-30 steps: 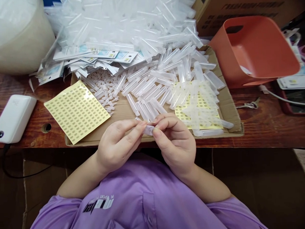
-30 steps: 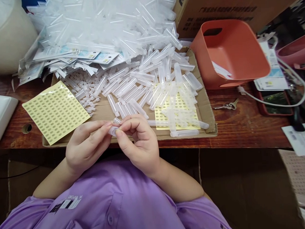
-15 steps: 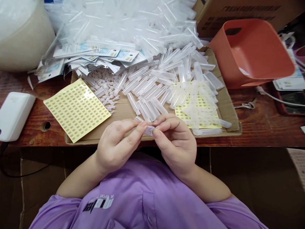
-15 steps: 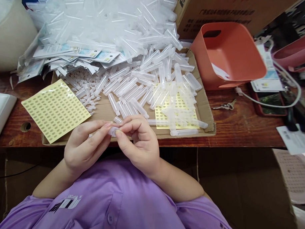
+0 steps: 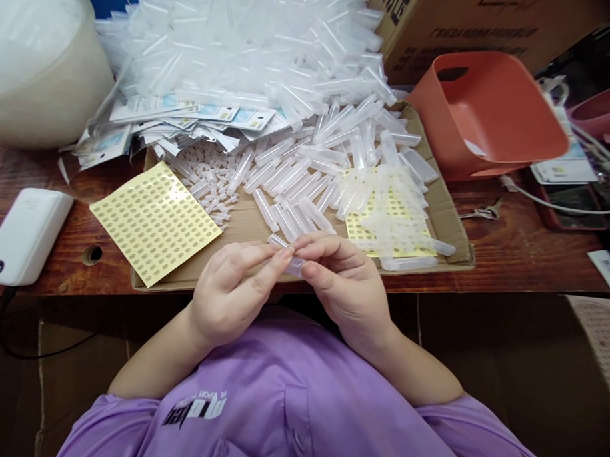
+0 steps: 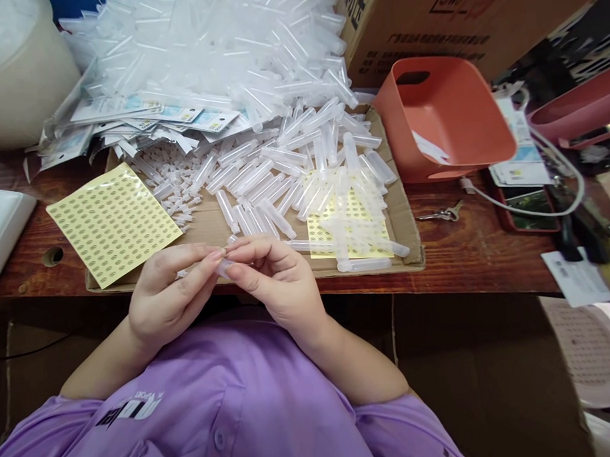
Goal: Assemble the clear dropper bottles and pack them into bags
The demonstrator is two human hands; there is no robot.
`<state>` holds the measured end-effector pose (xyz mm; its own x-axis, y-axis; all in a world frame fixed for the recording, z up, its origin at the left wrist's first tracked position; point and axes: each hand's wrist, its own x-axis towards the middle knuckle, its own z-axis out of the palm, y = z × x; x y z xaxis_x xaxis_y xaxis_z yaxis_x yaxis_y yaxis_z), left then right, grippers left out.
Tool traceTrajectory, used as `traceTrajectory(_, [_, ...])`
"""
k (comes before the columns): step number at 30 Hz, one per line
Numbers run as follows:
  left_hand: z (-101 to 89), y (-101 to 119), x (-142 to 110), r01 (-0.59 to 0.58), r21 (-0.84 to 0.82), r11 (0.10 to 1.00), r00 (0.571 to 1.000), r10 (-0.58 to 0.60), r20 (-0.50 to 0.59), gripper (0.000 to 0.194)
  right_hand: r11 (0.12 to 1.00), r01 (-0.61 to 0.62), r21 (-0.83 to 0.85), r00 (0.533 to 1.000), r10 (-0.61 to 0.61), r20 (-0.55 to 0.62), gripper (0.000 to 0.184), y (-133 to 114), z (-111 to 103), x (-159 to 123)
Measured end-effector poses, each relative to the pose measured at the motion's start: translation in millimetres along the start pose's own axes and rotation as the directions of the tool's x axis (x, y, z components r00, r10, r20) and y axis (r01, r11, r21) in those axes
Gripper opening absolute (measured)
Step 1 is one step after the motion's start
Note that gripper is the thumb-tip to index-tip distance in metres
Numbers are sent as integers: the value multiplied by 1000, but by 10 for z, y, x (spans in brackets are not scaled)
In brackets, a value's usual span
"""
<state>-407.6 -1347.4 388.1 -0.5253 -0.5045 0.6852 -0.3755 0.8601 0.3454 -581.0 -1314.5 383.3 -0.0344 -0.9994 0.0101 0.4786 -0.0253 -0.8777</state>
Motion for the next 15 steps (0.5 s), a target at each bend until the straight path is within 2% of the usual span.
traceTrajectory(4, [-25,-44,-11,-73,18,997,997,73,1,35,995,42,-90,998,-38,42,8,-25,-25,-10])
traceTrajectory(7, [-56,-80,-3,-76,52,996,996,73,53,44,939,167,-301,982,-129,141,15,-67,-74,-26])
traceTrajectory(9, [-55,-92,20,-101,97,990,989,90,114,48,798,299,-524,951,-204,231,23,-115,-114,-37])
traceTrajectory(11, [-26,-75,66,-169,128,977,972,143,186,46,585,395,-708,918,-233,320,17,-180,-155,-50])
traceTrajectory(13, [18,-26,131,-239,123,963,946,202,252,40,420,432,-798,902,-197,384,8,-258,-210,-67])
traceTrajectory(15, [45,18,197,-269,111,957,926,225,304,36,317,448,-836,894,-167,416,8,-350,-316,-93])
